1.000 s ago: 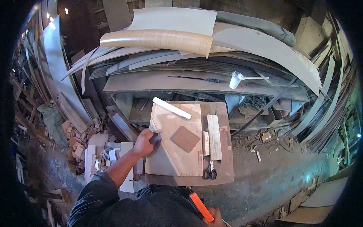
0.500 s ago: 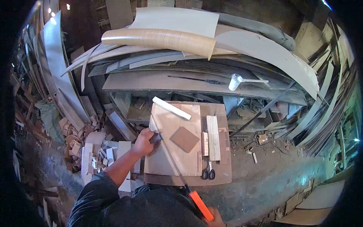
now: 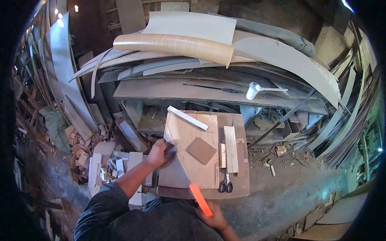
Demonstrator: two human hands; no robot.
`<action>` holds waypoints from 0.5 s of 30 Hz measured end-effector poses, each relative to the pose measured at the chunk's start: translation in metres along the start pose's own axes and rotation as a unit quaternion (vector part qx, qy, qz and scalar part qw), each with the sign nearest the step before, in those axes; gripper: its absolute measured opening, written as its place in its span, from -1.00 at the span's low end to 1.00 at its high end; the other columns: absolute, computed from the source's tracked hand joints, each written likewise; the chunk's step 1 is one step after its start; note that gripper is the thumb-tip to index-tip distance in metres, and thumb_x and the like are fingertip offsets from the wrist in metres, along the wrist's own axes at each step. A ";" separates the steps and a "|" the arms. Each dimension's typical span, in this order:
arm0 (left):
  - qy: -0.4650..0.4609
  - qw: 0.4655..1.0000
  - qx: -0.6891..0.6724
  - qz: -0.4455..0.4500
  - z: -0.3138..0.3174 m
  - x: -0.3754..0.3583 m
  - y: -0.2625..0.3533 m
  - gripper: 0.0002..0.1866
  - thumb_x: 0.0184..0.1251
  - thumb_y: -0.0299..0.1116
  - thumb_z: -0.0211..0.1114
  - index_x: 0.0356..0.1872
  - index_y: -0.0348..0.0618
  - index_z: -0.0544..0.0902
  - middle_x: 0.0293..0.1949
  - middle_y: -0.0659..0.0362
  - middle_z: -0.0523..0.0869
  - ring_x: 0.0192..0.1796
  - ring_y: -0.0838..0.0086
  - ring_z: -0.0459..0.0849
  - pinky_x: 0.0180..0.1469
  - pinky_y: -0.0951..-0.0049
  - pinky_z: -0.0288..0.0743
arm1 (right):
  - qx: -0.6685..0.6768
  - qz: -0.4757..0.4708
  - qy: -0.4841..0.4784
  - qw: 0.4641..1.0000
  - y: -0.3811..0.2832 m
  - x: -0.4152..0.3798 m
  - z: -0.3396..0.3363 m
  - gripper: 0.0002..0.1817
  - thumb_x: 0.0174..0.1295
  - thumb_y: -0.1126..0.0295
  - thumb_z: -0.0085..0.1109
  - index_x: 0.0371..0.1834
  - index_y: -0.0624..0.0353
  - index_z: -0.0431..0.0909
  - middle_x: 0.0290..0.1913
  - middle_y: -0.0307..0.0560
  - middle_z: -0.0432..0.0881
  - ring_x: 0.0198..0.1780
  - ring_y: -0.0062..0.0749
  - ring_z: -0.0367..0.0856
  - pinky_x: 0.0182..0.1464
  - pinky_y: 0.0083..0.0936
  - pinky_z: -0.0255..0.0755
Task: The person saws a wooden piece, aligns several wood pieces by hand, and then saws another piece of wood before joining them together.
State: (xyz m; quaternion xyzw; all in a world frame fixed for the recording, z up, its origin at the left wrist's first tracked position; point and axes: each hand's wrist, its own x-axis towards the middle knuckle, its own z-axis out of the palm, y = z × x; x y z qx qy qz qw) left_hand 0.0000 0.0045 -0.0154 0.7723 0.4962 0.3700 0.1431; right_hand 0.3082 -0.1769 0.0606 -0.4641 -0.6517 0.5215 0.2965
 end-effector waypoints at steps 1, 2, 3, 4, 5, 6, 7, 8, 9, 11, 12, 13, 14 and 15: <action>-0.019 1.000 0.013 0.013 0.000 0.001 0.001 -0.70 0.05 -0.28 0.46 -0.24 -0.26 0.69 -0.33 -0.04 0.57 -0.19 0.00 0.58 -0.13 0.07 0.48 | -0.012 -0.012 -0.014 1.000 0.013 -0.022 -0.006 -0.81 0.15 0.39 0.29 -0.30 0.26 0.52 -0.46 -0.09 0.49 -0.39 -0.46 0.49 -0.27 -0.46 0.42; -0.012 1.000 -0.003 0.009 0.001 0.000 0.001 -0.70 0.05 -0.28 0.47 -0.26 -0.26 0.69 -0.33 -0.04 0.57 -0.19 0.00 0.58 -0.12 0.07 0.48 | 0.046 0.005 0.011 0.999 0.034 -0.050 -0.005 -0.82 0.13 0.40 0.29 -0.33 0.25 0.52 -0.47 -0.07 0.50 -0.41 -0.42 0.51 -0.28 -0.43 0.43; -0.002 1.000 -0.018 0.004 0.003 0.000 0.002 -0.70 0.05 -0.27 0.47 -0.27 -0.26 0.68 -0.32 -0.04 0.57 -0.19 0.00 0.58 -0.12 0.07 0.48 | 0.104 0.019 0.037 0.994 0.054 -0.077 -0.004 -0.83 0.12 0.41 0.30 -0.35 0.24 0.52 -0.49 -0.06 0.50 -0.44 -0.37 0.52 -0.30 -0.41 0.43; -0.002 1.000 -0.013 0.002 0.004 0.002 0.000 -0.71 0.06 -0.26 0.47 -0.29 -0.26 0.68 -0.32 -0.04 0.58 -0.19 0.00 0.59 -0.11 0.07 0.49 | 0.124 0.071 0.068 0.987 0.110 -0.126 -0.004 -0.62 0.18 0.41 0.27 0.02 0.19 0.37 -0.14 -0.08 0.48 -0.13 -0.36 0.47 -0.04 -0.36 0.39; -0.001 1.000 -0.007 0.000 0.005 0.003 -0.001 -0.72 0.07 -0.25 0.46 -0.32 -0.26 0.67 -0.31 -0.04 0.59 -0.19 0.00 0.59 -0.11 0.08 0.49 | 0.147 0.122 0.101 0.976 0.166 -0.174 -0.004 -0.36 0.24 0.41 0.25 0.39 0.14 0.21 0.20 -0.11 0.46 0.19 -0.34 0.41 0.23 -0.30 0.35; -0.014 1.000 0.000 -0.015 0.003 0.002 0.000 -0.67 0.04 -0.25 0.48 -0.25 -0.26 0.66 -0.28 -0.04 0.60 -0.17 0.00 0.60 -0.09 0.09 0.50 | 0.131 0.103 0.105 0.980 0.166 -0.178 -0.005 -0.33 0.26 0.44 0.23 0.42 0.14 0.18 0.23 -0.09 0.43 0.22 -0.34 0.40 0.25 -0.30 0.34; -0.027 0.999 0.007 -0.031 0.002 0.000 0.002 -0.62 0.02 -0.26 0.50 -0.19 -0.26 0.65 -0.26 -0.04 0.62 -0.15 -0.01 0.60 -0.07 0.10 0.50 | 0.115 0.084 0.110 0.984 0.167 -0.182 -0.007 -0.31 0.27 0.47 0.22 0.45 0.13 0.14 0.27 -0.07 0.41 0.25 -0.33 0.38 0.28 -0.30 0.33; -0.039 0.998 0.014 -0.046 0.000 -0.001 0.004 -0.56 -0.01 -0.26 0.51 -0.12 -0.26 0.64 -0.23 -0.05 0.64 -0.13 -0.02 0.61 -0.05 0.11 0.50 | 0.098 0.063 0.115 0.987 0.168 -0.185 -0.009 -0.29 0.28 0.50 0.20 0.48 0.13 0.11 0.31 -0.05 0.39 0.28 -0.32 0.37 0.30 -0.29 0.32; -0.015 0.998 0.004 -0.055 -0.003 -0.001 0.009 -0.59 0.02 -0.26 0.51 -0.14 -0.27 0.63 -0.24 -0.05 0.63 -0.12 -0.02 0.61 -0.04 0.10 0.50 | 0.236 0.126 0.129 0.955 0.164 -0.182 -0.006 -0.32 0.36 0.49 0.11 0.51 0.13 0.07 0.40 0.03 0.30 0.35 -0.28 0.32 0.34 -0.27 0.30; 0.031 0.997 -0.015 -0.071 -0.010 0.000 0.019 -0.62 0.07 -0.26 0.49 -0.17 -0.29 0.62 -0.25 -0.06 0.62 -0.10 -0.03 0.61 -0.02 0.09 0.50 | 0.152 0.098 0.123 0.976 0.159 -0.167 -0.011 -0.35 0.34 0.45 0.13 0.47 0.13 0.11 0.34 0.02 0.34 0.29 -0.28 0.36 0.29 -0.27 0.33; 0.032 0.997 -0.020 -0.073 -0.014 0.000 0.020 -0.61 0.06 -0.27 0.49 -0.15 -0.29 0.61 -0.23 -0.07 0.63 -0.10 -0.03 0.61 -0.01 0.08 0.50 | 0.130 0.093 0.122 0.980 0.155 -0.160 -0.010 -0.36 0.33 0.43 0.14 0.45 0.13 0.13 0.31 0.01 0.36 0.27 -0.28 0.37 0.27 -0.28 0.34; 0.030 0.996 -0.027 -0.076 -0.016 -0.002 0.022 -0.59 0.06 -0.27 0.50 -0.13 -0.29 0.60 -0.21 -0.07 0.64 -0.09 -0.04 0.61 0.00 0.08 0.50 | 0.121 0.091 0.121 0.981 0.153 -0.158 -0.010 -0.38 0.32 0.41 0.15 0.43 0.13 0.16 0.28 0.01 0.38 0.24 -0.28 0.39 0.25 -0.28 0.35; 0.028 0.996 -0.035 -0.079 -0.016 -0.004 0.023 -0.57 0.06 -0.27 0.50 -0.11 -0.29 0.60 -0.19 -0.08 0.64 -0.09 -0.05 0.61 0.00 0.07 0.50 | 0.114 0.090 0.121 0.982 0.152 -0.155 -0.010 -0.39 0.32 0.39 0.16 0.41 0.13 0.18 0.25 0.00 0.40 0.21 -0.28 0.41 0.23 -0.28 0.36; 0.038 0.996 -0.033 -0.078 -0.016 -0.003 0.024 -0.59 0.06 -0.28 0.50 -0.12 -0.28 0.60 -0.20 -0.07 0.65 -0.10 -0.02 0.61 -0.02 0.09 0.50 | 0.106 0.088 0.122 0.983 0.152 -0.155 -0.010 -0.40 0.31 0.37 0.17 0.39 0.13 0.20 0.22 0.00 0.42 0.18 -0.28 0.42 0.21 -0.28 0.37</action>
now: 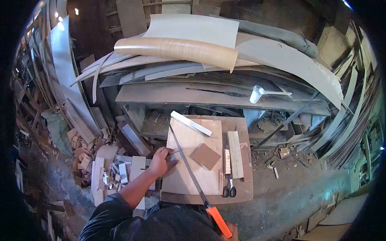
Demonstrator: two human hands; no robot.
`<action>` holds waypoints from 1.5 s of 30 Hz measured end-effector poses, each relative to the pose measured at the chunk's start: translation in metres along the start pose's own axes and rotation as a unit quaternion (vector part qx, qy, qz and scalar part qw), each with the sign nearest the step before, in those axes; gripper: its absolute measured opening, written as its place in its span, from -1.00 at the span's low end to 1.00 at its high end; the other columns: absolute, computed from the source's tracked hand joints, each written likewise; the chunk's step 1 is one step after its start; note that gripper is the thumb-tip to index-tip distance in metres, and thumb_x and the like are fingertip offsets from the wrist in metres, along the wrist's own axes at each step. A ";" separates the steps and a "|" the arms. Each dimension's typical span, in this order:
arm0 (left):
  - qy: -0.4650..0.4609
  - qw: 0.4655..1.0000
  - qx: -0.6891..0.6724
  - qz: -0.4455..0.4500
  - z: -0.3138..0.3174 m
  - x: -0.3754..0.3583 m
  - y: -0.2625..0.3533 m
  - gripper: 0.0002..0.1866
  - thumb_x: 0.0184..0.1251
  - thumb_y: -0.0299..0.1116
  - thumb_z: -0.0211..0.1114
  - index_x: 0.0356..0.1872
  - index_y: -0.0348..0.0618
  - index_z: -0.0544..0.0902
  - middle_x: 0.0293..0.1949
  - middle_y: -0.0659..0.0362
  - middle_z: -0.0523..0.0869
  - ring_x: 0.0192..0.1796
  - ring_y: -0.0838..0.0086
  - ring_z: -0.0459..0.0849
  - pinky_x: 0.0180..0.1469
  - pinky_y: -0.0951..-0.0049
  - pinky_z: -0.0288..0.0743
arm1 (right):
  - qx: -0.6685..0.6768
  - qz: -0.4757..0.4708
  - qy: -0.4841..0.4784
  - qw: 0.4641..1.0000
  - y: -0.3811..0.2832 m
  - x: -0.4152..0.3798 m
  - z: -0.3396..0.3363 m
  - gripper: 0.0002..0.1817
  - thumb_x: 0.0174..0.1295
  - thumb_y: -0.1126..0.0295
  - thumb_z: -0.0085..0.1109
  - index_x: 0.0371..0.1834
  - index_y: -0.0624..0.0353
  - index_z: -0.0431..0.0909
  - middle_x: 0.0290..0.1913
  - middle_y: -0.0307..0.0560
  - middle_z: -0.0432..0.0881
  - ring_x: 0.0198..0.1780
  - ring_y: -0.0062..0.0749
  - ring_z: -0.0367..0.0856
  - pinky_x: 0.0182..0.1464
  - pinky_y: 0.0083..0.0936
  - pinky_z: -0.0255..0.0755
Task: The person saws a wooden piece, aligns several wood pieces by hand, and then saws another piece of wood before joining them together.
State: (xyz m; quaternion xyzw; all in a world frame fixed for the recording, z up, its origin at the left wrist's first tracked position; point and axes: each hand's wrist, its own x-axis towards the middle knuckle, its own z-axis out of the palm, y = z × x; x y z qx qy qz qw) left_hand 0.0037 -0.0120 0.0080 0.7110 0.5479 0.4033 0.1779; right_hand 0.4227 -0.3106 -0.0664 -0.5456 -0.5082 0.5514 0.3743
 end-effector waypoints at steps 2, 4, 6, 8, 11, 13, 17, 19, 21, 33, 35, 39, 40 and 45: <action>0.019 1.000 0.001 0.001 0.002 0.002 0.001 -0.63 0.06 -0.30 0.50 -0.15 -0.26 0.61 -0.21 -0.05 0.65 -0.14 0.02 0.62 -0.07 0.12 0.50 | -0.012 -0.002 0.005 1.000 0.001 0.000 -0.001 -0.43 0.29 0.34 0.18 0.35 0.14 0.25 0.16 -0.01 0.46 0.12 -0.27 0.45 0.17 -0.29 0.39; 0.056 0.997 -0.044 0.001 0.002 0.000 -0.001 -0.69 0.07 -0.33 0.48 -0.21 -0.24 0.63 -0.29 -0.01 0.66 -0.22 0.10 0.62 -0.15 0.18 0.48 | -0.030 -0.003 0.014 0.999 0.009 -0.001 -0.002 -0.45 0.28 0.30 0.20 0.31 0.14 0.29 0.10 -0.02 0.51 0.07 -0.27 0.49 0.12 -0.29 0.41; 0.082 0.993 -0.080 -0.015 -0.001 -0.001 -0.004 -0.78 0.07 -0.40 0.45 -0.29 -0.24 0.64 -0.36 0.04 0.65 -0.29 0.19 0.63 -0.22 0.24 0.47 | -0.051 0.000 0.024 0.998 0.011 0.000 0.000 -0.47 0.26 0.26 0.22 0.27 0.14 0.34 0.04 -0.03 0.55 0.01 -0.27 0.52 0.08 -0.30 0.44; 0.094 0.988 -0.110 -0.048 -0.001 -0.006 -0.008 -0.89 0.07 -0.49 0.40 -0.39 -0.25 0.64 -0.44 0.07 0.63 -0.36 0.30 0.63 -0.28 0.31 0.47 | -0.059 0.022 0.022 0.998 0.007 0.002 0.003 -0.47 0.21 0.23 0.25 0.22 0.14 0.35 -0.01 -0.06 0.53 -0.02 -0.32 0.50 0.04 -0.31 0.42; 0.108 0.988 -0.099 -0.040 0.003 -0.004 -0.015 -0.92 0.10 -0.51 0.35 -0.50 -0.27 0.62 -0.53 0.10 0.62 -0.44 0.32 0.61 -0.32 0.35 0.44 | -0.049 -0.002 -0.043 0.998 -0.008 0.013 0.003 -0.46 0.20 0.26 0.28 0.22 0.15 0.34 -0.01 -0.09 0.50 0.00 -0.36 0.46 0.04 -0.32 0.40; 0.105 0.988 -0.107 -0.039 0.004 0.000 -0.014 -0.92 0.11 -0.51 0.33 -0.52 -0.27 0.63 -0.55 0.11 0.62 -0.44 0.33 0.62 -0.31 0.36 0.44 | -0.010 -0.033 -0.042 0.999 -0.023 0.019 0.009 -0.45 0.21 0.29 0.29 0.24 0.16 0.33 0.01 -0.09 0.50 0.02 -0.37 0.45 0.06 -0.32 0.39; 0.113 0.985 -0.125 -0.036 0.011 0.004 -0.019 -0.91 0.04 -0.42 0.39 -0.50 -0.20 0.67 -0.54 0.10 0.64 -0.42 0.21 0.64 -0.31 0.27 0.44 | -0.002 -0.041 -0.019 0.999 -0.030 0.011 0.016 -0.38 0.23 0.29 0.30 0.30 0.21 0.27 0.09 -0.07 0.48 0.07 -0.34 0.46 0.15 -0.32 0.37; 0.101 0.987 -0.115 -0.042 0.012 0.004 -0.020 -0.91 0.03 -0.42 0.39 -0.49 -0.19 0.68 -0.52 0.11 0.66 -0.38 0.21 0.65 -0.26 0.25 0.45 | 0.008 -0.047 0.011 0.999 0.017 0.003 0.008 -0.33 0.23 0.28 0.31 0.34 0.23 0.22 0.13 -0.05 0.47 0.12 -0.31 0.46 0.21 -0.31 0.35; 0.106 0.991 -0.082 -0.031 0.011 0.006 -0.015 -0.92 0.00 -0.42 0.40 -0.48 -0.19 0.69 -0.48 0.11 0.68 -0.34 0.20 0.66 -0.22 0.24 0.46 | 0.005 -0.026 0.015 1.000 0.014 0.001 0.007 -0.32 0.23 0.28 0.31 0.35 0.23 0.20 0.16 -0.05 0.46 0.17 -0.29 0.45 0.24 -0.30 0.33; 0.050 0.969 -0.238 -0.052 -0.003 0.003 0.012 -0.92 0.20 -0.51 0.42 -0.30 -0.25 0.77 -0.31 0.09 0.76 -0.24 0.41 0.69 -0.16 0.45 0.52 | 0.104 0.029 -0.037 0.993 -0.014 0.006 0.025 -0.21 0.27 0.25 0.29 0.46 0.16 0.04 0.28 -0.06 0.40 0.28 -0.29 0.40 0.34 -0.25 0.28; 0.043 0.962 -0.263 -0.054 -0.003 0.002 0.012 -0.96 0.20 -0.53 0.41 -0.34 -0.28 0.75 -0.36 0.12 0.75 -0.28 0.46 0.68 -0.20 0.48 0.52 | 0.080 0.001 -0.031 0.996 0.012 0.001 0.018 -0.18 0.28 0.23 0.29 0.49 0.15 0.00 0.30 -0.04 0.39 0.29 -0.28 0.40 0.34 -0.24 0.29; 0.042 0.941 -0.331 -0.058 -0.004 0.000 0.012 -0.96 0.23 -0.54 0.39 -0.33 -0.29 0.74 -0.33 0.12 0.74 -0.24 0.49 0.67 -0.16 0.49 0.51 | 0.156 -0.026 0.015 0.987 0.069 -0.013 0.010 -0.14 0.29 0.20 0.29 0.51 0.15 -0.05 0.32 0.01 0.37 0.29 -0.25 0.39 0.34 -0.20 0.28; 0.043 0.933 -0.352 -0.053 -0.004 0.000 0.012 -0.95 0.25 -0.54 0.39 -0.31 -0.29 0.75 -0.32 0.11 0.75 -0.23 0.49 0.68 -0.15 0.49 0.52 | 0.121 -0.009 0.003 0.993 0.049 -0.011 0.014 -0.14 0.29 0.19 0.29 0.51 0.15 -0.05 0.32 0.01 0.37 0.28 -0.25 0.39 0.34 -0.20 0.28; 0.036 0.957 -0.287 -0.029 -0.006 0.005 0.005 -0.82 0.11 -0.45 0.49 -0.26 -0.25 0.74 -0.22 0.07 0.73 -0.14 0.32 0.68 -0.05 0.39 0.51 | 0.096 -0.026 -0.031 0.995 -0.010 0.003 0.024 -0.11 0.25 0.15 0.34 0.48 0.17 -0.03 0.27 0.01 0.38 0.26 -0.26 0.39 0.30 -0.20 0.30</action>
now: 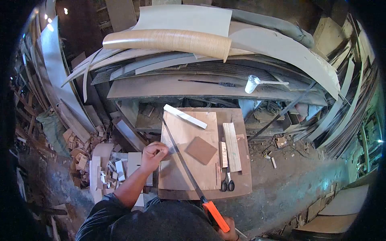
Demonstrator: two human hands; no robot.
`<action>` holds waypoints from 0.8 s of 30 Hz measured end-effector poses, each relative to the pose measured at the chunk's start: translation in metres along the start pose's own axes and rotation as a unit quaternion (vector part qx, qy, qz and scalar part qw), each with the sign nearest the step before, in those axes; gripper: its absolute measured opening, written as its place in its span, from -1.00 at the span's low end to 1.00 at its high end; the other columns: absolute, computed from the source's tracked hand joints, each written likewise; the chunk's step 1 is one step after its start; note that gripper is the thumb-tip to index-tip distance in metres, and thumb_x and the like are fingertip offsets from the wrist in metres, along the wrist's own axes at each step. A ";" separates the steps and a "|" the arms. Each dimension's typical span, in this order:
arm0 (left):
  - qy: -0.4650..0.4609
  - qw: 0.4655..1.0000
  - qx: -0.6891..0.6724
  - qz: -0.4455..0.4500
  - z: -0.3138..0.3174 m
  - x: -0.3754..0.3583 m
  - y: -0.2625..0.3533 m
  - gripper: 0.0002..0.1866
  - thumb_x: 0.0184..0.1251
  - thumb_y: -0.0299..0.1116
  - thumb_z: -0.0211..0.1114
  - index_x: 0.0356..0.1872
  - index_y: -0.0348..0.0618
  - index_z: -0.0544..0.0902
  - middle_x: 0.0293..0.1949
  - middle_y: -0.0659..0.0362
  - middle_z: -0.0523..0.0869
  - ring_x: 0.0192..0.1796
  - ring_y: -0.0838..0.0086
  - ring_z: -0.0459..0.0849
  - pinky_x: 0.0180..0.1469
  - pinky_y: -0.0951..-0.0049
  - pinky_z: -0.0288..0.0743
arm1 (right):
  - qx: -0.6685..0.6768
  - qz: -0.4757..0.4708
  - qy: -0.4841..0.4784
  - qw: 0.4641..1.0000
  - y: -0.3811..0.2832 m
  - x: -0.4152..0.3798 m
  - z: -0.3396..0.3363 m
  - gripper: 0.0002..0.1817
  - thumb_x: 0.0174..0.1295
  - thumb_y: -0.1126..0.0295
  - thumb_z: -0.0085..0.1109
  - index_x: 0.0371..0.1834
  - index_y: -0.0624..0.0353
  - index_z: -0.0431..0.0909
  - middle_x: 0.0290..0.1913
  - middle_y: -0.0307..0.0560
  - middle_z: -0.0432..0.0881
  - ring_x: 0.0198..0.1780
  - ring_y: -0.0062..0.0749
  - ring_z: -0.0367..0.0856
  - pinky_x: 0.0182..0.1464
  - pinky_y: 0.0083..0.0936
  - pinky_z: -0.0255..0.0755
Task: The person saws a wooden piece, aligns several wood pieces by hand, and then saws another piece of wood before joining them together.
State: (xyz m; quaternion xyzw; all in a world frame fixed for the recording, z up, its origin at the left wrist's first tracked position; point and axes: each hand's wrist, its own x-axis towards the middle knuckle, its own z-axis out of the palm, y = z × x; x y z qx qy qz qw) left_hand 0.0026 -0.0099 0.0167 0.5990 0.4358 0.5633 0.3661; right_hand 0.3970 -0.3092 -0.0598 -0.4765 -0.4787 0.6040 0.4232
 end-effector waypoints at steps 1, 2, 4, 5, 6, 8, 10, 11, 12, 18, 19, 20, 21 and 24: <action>0.001 0.994 0.099 0.037 -0.001 0.005 0.000 -0.77 0.05 -0.42 0.51 -0.25 -0.24 0.74 -0.20 0.06 0.72 -0.12 0.26 0.67 -0.03 0.36 0.51 | -0.039 -0.015 0.021 0.999 0.016 -0.006 -0.005 -0.11 0.23 0.13 0.35 0.47 0.18 -0.02 0.25 -0.01 0.38 0.24 -0.27 0.40 0.28 -0.22 0.31; 0.001 0.977 0.198 0.074 -0.002 0.007 0.000 -0.72 0.00 -0.39 0.54 -0.24 -0.23 0.74 -0.18 0.05 0.71 -0.09 0.21 0.66 0.00 0.32 0.51 | -0.079 -0.030 0.042 0.996 0.045 -0.015 -0.015 -0.10 0.22 0.12 0.37 0.46 0.19 -0.01 0.23 -0.03 0.39 0.23 -0.28 0.40 0.26 -0.24 0.33; -0.020 0.962 0.272 0.017 0.000 0.005 -0.005 -0.61 -0.14 -0.33 0.58 -0.22 -0.21 0.74 -0.22 0.04 0.65 -0.08 0.08 0.59 0.01 0.22 0.49 | -0.101 -0.027 0.059 0.993 0.069 -0.023 -0.025 -0.10 0.20 0.10 0.38 0.45 0.21 0.02 0.21 -0.05 0.40 0.20 -0.30 0.41 0.25 -0.27 0.33; -0.030 0.954 0.299 0.018 0.002 0.003 -0.007 -0.62 -0.14 -0.32 0.58 -0.22 -0.22 0.74 -0.25 0.04 0.64 -0.10 0.09 0.58 -0.01 0.21 0.49 | -0.084 -0.009 0.055 0.995 0.074 -0.024 -0.028 -0.11 0.20 0.11 0.38 0.44 0.21 0.03 0.20 -0.05 0.40 0.19 -0.31 0.41 0.25 -0.28 0.33; -0.039 0.944 0.327 0.019 0.002 0.003 -0.009 -0.63 -0.13 -0.32 0.58 -0.23 -0.22 0.74 -0.28 0.05 0.64 -0.12 0.09 0.57 -0.03 0.20 0.48 | -0.067 0.010 0.051 0.996 0.077 -0.024 -0.029 -0.12 0.21 0.11 0.37 0.44 0.22 0.04 0.20 -0.05 0.40 0.19 -0.31 0.41 0.25 -0.29 0.33; -0.044 0.943 0.330 0.014 0.001 0.004 -0.014 -0.63 -0.13 -0.30 0.58 -0.24 -0.21 0.75 -0.31 0.06 0.62 -0.15 0.10 0.57 -0.06 0.18 0.48 | -0.031 -0.016 0.018 0.999 0.013 -0.002 0.000 -0.15 0.23 0.13 0.35 0.43 0.22 0.05 0.21 -0.04 0.39 0.19 -0.31 0.41 0.25 -0.31 0.32; -0.045 0.942 0.331 0.011 0.001 0.005 -0.015 -0.65 -0.13 -0.29 0.58 -0.26 -0.19 0.76 -0.33 0.07 0.61 -0.17 0.11 0.56 -0.08 0.18 0.47 | -0.058 0.006 -0.016 0.998 0.000 0.002 -0.001 -0.18 0.25 0.16 0.33 0.44 0.22 0.05 0.23 -0.02 0.38 0.21 -0.30 0.40 0.28 -0.30 0.30; -0.045 0.943 0.330 0.010 0.001 0.006 -0.014 -0.66 -0.12 -0.29 0.57 -0.26 -0.19 0.76 -0.33 0.07 0.61 -0.17 0.11 0.56 -0.09 0.18 0.47 | -0.102 0.040 -0.033 0.993 0.020 -0.008 -0.020 -0.18 0.26 0.17 0.32 0.44 0.22 0.05 0.25 -0.01 0.38 0.24 -0.29 0.39 0.30 -0.29 0.29; -0.045 0.943 0.329 0.008 0.001 0.006 -0.013 -0.67 -0.12 -0.30 0.57 -0.27 -0.18 0.77 -0.34 0.07 0.61 -0.18 0.12 0.55 -0.10 0.18 0.47 | -0.146 0.075 -0.049 0.985 0.016 -0.007 -0.021 -0.18 0.27 0.18 0.31 0.45 0.23 0.04 0.27 0.00 0.37 0.27 -0.28 0.39 0.33 -0.28 0.28; -0.062 0.947 0.314 0.023 0.000 0.007 -0.019 -0.67 -0.14 -0.35 0.55 -0.25 -0.18 0.76 -0.37 0.07 0.59 -0.22 0.10 0.53 -0.13 0.19 0.46 | -0.122 0.046 0.041 0.991 0.010 -0.030 -0.017 -0.17 0.28 0.32 0.28 0.50 0.25 -0.03 0.34 0.03 0.35 0.38 -0.23 0.33 0.40 -0.20 0.24; -0.058 0.949 0.310 0.020 0.001 0.007 -0.020 -0.67 -0.15 -0.36 0.55 -0.26 -0.19 0.76 -0.37 0.06 0.59 -0.23 0.09 0.54 -0.13 0.18 0.45 | -0.143 0.054 0.042 0.987 0.017 -0.031 -0.021 -0.18 0.28 0.34 0.27 0.50 0.24 -0.03 0.33 0.03 0.36 0.37 -0.23 0.34 0.40 -0.21 0.24; -0.054 0.950 0.307 0.017 0.001 0.007 -0.021 -0.67 -0.16 -0.37 0.55 -0.27 -0.19 0.76 -0.36 0.06 0.59 -0.23 0.08 0.54 -0.14 0.18 0.45 | -0.165 0.061 0.043 0.984 0.026 -0.030 -0.025 -0.19 0.28 0.36 0.27 0.49 0.24 -0.03 0.32 0.02 0.36 0.36 -0.23 0.35 0.39 -0.21 0.24; -0.050 0.951 0.304 0.014 0.001 0.007 -0.021 -0.67 -0.16 -0.37 0.55 -0.28 -0.20 0.75 -0.36 0.05 0.59 -0.23 0.08 0.54 -0.14 0.17 0.45 | -0.186 0.069 0.044 0.979 0.027 -0.025 -0.024 -0.19 0.29 0.37 0.26 0.49 0.24 -0.02 0.31 0.02 0.37 0.35 -0.22 0.36 0.39 -0.21 0.24; -0.022 0.951 0.302 0.067 0.005 0.006 -0.024 -0.69 -0.17 -0.39 0.55 -0.32 -0.24 0.73 -0.36 0.03 0.58 -0.23 0.06 0.54 -0.16 0.15 0.44 | -0.066 -0.015 0.000 0.998 0.029 -0.002 -0.009 -0.21 0.28 0.36 0.28 0.47 0.24 0.00 0.28 0.01 0.39 0.30 -0.23 0.39 0.34 -0.23 0.29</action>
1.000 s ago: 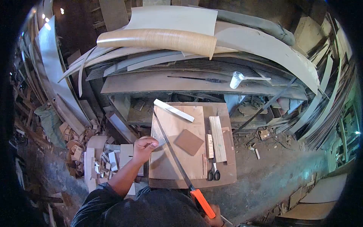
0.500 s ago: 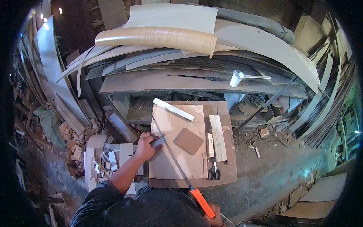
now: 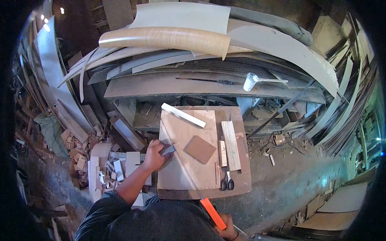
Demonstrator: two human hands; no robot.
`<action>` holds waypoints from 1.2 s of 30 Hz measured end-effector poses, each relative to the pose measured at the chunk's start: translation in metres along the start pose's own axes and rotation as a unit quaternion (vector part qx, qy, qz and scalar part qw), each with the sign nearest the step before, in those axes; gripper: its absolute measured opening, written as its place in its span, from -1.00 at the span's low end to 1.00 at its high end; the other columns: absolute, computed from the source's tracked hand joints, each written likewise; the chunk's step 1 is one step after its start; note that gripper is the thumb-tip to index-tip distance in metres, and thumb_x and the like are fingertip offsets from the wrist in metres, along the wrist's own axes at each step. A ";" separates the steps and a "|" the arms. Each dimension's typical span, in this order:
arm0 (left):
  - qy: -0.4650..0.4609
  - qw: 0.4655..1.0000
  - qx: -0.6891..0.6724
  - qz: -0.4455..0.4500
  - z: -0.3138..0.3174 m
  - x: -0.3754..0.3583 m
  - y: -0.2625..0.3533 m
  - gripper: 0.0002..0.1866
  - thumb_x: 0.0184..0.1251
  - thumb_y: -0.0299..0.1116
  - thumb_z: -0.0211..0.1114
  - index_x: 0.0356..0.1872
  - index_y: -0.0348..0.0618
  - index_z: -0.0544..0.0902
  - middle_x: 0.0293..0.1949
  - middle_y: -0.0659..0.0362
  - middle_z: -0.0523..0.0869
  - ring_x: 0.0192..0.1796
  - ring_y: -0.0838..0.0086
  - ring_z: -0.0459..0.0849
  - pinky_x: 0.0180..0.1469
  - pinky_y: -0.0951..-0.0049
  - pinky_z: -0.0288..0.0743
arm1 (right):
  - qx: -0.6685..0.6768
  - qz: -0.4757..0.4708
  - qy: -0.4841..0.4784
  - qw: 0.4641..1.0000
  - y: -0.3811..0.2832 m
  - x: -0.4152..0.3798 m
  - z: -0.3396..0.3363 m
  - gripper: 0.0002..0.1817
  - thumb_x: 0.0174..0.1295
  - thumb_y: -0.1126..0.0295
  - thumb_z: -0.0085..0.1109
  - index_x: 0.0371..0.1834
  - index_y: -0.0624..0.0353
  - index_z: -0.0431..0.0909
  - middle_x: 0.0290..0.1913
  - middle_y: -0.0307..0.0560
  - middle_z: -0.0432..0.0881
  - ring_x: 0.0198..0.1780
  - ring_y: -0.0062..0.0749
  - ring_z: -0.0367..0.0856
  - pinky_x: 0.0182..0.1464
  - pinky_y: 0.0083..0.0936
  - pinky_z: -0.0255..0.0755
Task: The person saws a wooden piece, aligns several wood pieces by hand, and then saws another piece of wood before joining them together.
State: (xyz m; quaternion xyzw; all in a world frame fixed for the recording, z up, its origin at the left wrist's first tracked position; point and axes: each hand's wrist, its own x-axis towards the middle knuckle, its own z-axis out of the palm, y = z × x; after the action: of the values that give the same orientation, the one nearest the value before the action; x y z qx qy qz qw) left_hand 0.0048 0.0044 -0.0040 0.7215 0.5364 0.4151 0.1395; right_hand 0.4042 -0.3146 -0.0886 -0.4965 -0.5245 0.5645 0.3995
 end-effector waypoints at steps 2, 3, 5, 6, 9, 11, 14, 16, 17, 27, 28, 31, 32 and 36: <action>-0.002 1.000 0.003 -0.019 -0.003 0.004 -0.001 -0.70 -0.16 -0.38 0.55 -0.35 -0.26 0.71 -0.36 0.02 0.58 -0.22 0.04 0.54 -0.16 0.14 0.44 | -0.033 -0.032 -0.044 0.998 -0.109 0.061 0.028 -0.64 0.14 0.38 0.31 -0.13 0.23 0.33 -0.27 -0.04 0.46 -0.22 -0.26 0.48 -0.11 -0.31 0.37; -0.005 1.000 0.004 -0.030 -0.004 0.005 -0.002 -0.71 -0.16 -0.38 0.55 -0.37 -0.27 0.71 -0.36 0.01 0.58 -0.21 0.04 0.54 -0.16 0.13 0.43 | -0.048 -0.049 -0.066 0.995 -0.163 0.091 0.042 -0.81 0.07 0.39 0.33 -0.43 0.22 0.50 -0.54 -0.06 0.49 -0.49 -0.27 0.52 -0.34 -0.35 0.42; -0.010 1.000 0.007 -0.028 -0.004 0.006 -0.010 -0.71 -0.13 -0.37 0.54 -0.38 -0.28 0.69 -0.36 -0.01 0.58 -0.21 0.02 0.55 -0.15 0.12 0.43 | -0.093 0.011 -0.035 0.995 -0.157 0.089 0.040 -0.81 0.05 0.37 0.32 -0.46 0.22 0.50 -0.55 -0.07 0.49 -0.51 -0.23 0.52 -0.38 -0.31 0.40; -0.012 1.000 0.009 -0.026 -0.002 0.007 -0.013 -0.72 -0.12 -0.37 0.54 -0.38 -0.29 0.69 -0.36 -0.02 0.57 -0.20 0.01 0.55 -0.15 0.12 0.43 | -0.116 0.039 -0.019 0.992 -0.155 0.090 0.038 -0.80 0.04 0.36 0.32 -0.47 0.22 0.50 -0.56 -0.08 0.50 -0.52 -0.21 0.52 -0.40 -0.29 0.39; -0.007 0.999 -0.001 -0.035 -0.001 0.006 -0.013 -0.71 -0.11 -0.36 0.53 -0.37 -0.29 0.67 -0.35 -0.05 0.57 -0.20 -0.03 0.55 -0.14 0.10 0.43 | -0.153 -0.085 -0.050 0.983 -0.156 0.097 0.036 -0.79 0.04 0.35 0.31 -0.49 0.22 0.49 -0.60 -0.13 0.46 -0.57 -0.30 0.49 -0.46 -0.33 0.35; 0.001 1.000 0.006 -0.028 -0.001 0.007 -0.013 -0.71 -0.11 -0.36 0.53 -0.36 -0.28 0.66 -0.35 -0.05 0.56 -0.20 -0.03 0.55 -0.14 0.09 0.44 | -0.215 -0.058 -0.059 0.973 -0.158 0.089 0.032 -0.78 0.04 0.34 0.32 -0.50 0.22 0.49 -0.60 -0.12 0.47 -0.58 -0.30 0.49 -0.46 -0.35 0.36; 0.002 0.998 0.001 -0.056 -0.001 0.006 -0.011 -0.71 -0.10 -0.36 0.52 -0.36 -0.28 0.65 -0.35 -0.06 0.56 -0.19 -0.03 0.55 -0.14 0.09 0.45 | -0.125 0.013 -0.022 0.992 -0.092 0.013 0.002 -0.47 0.19 0.34 0.31 0.10 0.24 0.22 -0.07 -0.04 0.46 -0.07 -0.27 0.48 0.00 -0.30 0.37; -0.002 0.998 -0.004 -0.063 -0.002 0.011 -0.009 -0.71 -0.09 -0.36 0.52 -0.36 -0.28 0.65 -0.35 -0.05 0.56 -0.18 -0.03 0.56 -0.14 0.09 0.45 | -0.032 0.026 0.007 0.999 -0.024 -0.029 -0.026 -0.29 0.25 0.32 0.31 0.37 0.25 0.12 0.17 0.00 0.47 0.16 -0.26 0.48 0.20 -0.27 0.40; -0.006 0.998 -0.005 -0.061 -0.003 0.012 -0.009 -0.71 -0.09 -0.37 0.52 -0.36 -0.28 0.65 -0.35 -0.05 0.56 -0.18 -0.02 0.56 -0.14 0.09 0.45 | -0.018 0.022 0.016 0.999 -0.021 -0.031 -0.029 -0.41 0.21 0.32 0.32 0.20 0.24 0.19 0.03 -0.01 0.48 0.02 -0.26 0.49 0.08 -0.29 0.40; -0.027 0.999 0.004 -0.038 -0.004 0.017 -0.010 -0.72 -0.08 -0.35 0.52 -0.37 -0.27 0.66 -0.33 -0.06 0.58 -0.16 -0.03 0.57 -0.10 0.10 0.47 | -0.147 -0.035 -0.065 0.986 -0.188 0.091 0.026 -0.79 0.03 0.35 0.34 -0.48 0.23 0.51 -0.58 -0.04 0.50 -0.55 -0.18 0.52 -0.40 -0.34 0.40; -0.027 0.999 0.002 -0.034 -0.004 0.018 -0.010 -0.71 -0.08 -0.34 0.52 -0.37 -0.28 0.66 -0.32 -0.06 0.59 -0.15 -0.03 0.57 -0.09 0.10 0.47 | -0.148 -0.021 -0.071 0.986 -0.187 0.090 0.025 -0.79 0.03 0.36 0.33 -0.47 0.23 0.50 -0.58 -0.04 0.49 -0.56 -0.17 0.51 -0.40 -0.34 0.40; -0.027 0.999 -0.015 -0.025 -0.001 0.016 -0.013 -0.70 -0.07 -0.30 0.52 -0.36 -0.28 0.68 -0.31 -0.06 0.59 -0.15 -0.03 0.58 -0.08 0.09 0.48 | -0.156 -0.029 -0.077 0.984 -0.176 0.111 0.041 -0.79 0.05 0.36 0.31 -0.45 0.23 0.49 -0.55 -0.04 0.49 -0.55 -0.15 0.47 -0.39 -0.34 0.39; -0.026 0.999 -0.022 -0.022 0.001 0.015 -0.015 -0.69 -0.07 -0.29 0.52 -0.35 -0.28 0.68 -0.31 -0.06 0.60 -0.15 -0.03 0.58 -0.08 0.09 0.48 | -0.140 -0.048 -0.072 0.986 -0.176 0.125 0.050 -0.80 0.06 0.37 0.31 -0.43 0.23 0.48 -0.53 -0.04 0.49 -0.53 -0.18 0.48 -0.37 -0.35 0.40; -0.026 0.999 -0.032 -0.026 0.002 0.013 -0.015 -0.69 -0.06 -0.27 0.52 -0.35 -0.27 0.69 -0.31 -0.07 0.60 -0.14 -0.03 0.59 -0.06 0.10 0.49 | -0.117 -0.024 -0.063 0.991 -0.180 0.175 0.078 -0.82 0.10 0.42 0.28 -0.40 0.24 0.46 -0.47 -0.05 0.50 -0.46 -0.25 0.50 -0.32 -0.37 0.42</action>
State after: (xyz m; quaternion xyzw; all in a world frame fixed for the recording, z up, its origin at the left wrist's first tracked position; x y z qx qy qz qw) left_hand -0.0023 0.0227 -0.0090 0.7130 0.5377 0.4096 0.1865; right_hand 0.2822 -0.1362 0.0609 -0.4907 -0.6226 0.5196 0.3187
